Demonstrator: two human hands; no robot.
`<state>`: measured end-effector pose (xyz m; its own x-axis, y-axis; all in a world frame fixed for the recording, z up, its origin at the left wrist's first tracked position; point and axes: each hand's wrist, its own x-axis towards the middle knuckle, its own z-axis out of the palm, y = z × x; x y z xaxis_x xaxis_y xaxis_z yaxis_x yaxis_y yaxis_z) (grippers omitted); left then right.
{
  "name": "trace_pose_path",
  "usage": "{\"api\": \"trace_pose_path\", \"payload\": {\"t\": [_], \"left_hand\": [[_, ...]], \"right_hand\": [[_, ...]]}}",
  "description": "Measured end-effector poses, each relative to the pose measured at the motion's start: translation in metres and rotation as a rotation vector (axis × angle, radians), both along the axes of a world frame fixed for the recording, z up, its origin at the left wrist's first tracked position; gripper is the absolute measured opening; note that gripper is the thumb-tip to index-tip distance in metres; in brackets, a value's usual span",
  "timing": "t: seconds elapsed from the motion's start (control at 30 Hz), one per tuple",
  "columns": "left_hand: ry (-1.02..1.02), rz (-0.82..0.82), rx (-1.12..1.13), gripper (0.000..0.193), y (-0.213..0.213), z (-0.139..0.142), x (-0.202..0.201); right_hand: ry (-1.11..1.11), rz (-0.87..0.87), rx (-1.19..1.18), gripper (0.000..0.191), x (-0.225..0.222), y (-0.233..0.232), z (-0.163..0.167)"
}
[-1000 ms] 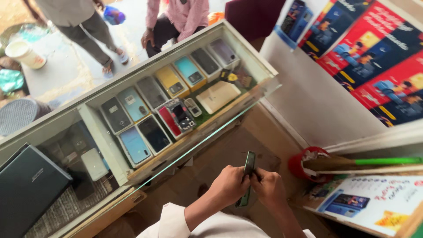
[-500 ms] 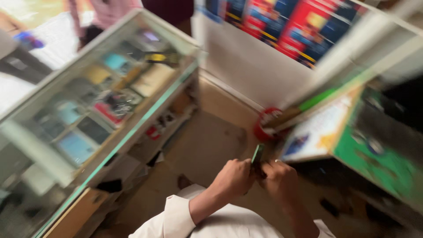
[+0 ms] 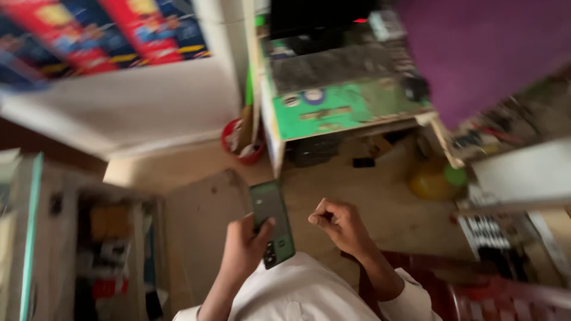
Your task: The person removes the back cover of a green smartphone using a prying tool and a heat gun. They separate the back panel from the chassis, then use a screwdriver to remove screws from the back cover. The person continues to pry and adjust the back cover while working at a counter with other phones visible in a display case.
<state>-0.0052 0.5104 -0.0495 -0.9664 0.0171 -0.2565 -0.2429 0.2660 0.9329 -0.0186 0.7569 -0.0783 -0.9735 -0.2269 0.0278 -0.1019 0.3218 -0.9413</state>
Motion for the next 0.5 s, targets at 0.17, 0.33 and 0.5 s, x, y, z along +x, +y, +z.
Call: {"api": "trace_pose_path", "payload": {"t": [0.17,0.33,0.5], "left_hand": [[0.054,-0.142,0.065,0.028,0.015,-0.01,-0.046],[0.016,-0.34,0.193,0.021,0.058,-0.013,-0.09],[0.078,-0.544,0.07,0.022,0.1,-0.013,-0.115]], "right_hand": [[0.184,-0.11,0.218,0.017,-0.002,0.031,-0.017],[-0.268,-0.499,0.029,0.047,-0.007,0.042,-0.02],[-0.214,-0.476,-0.462,0.021,-0.016,0.046,-0.019]]}}
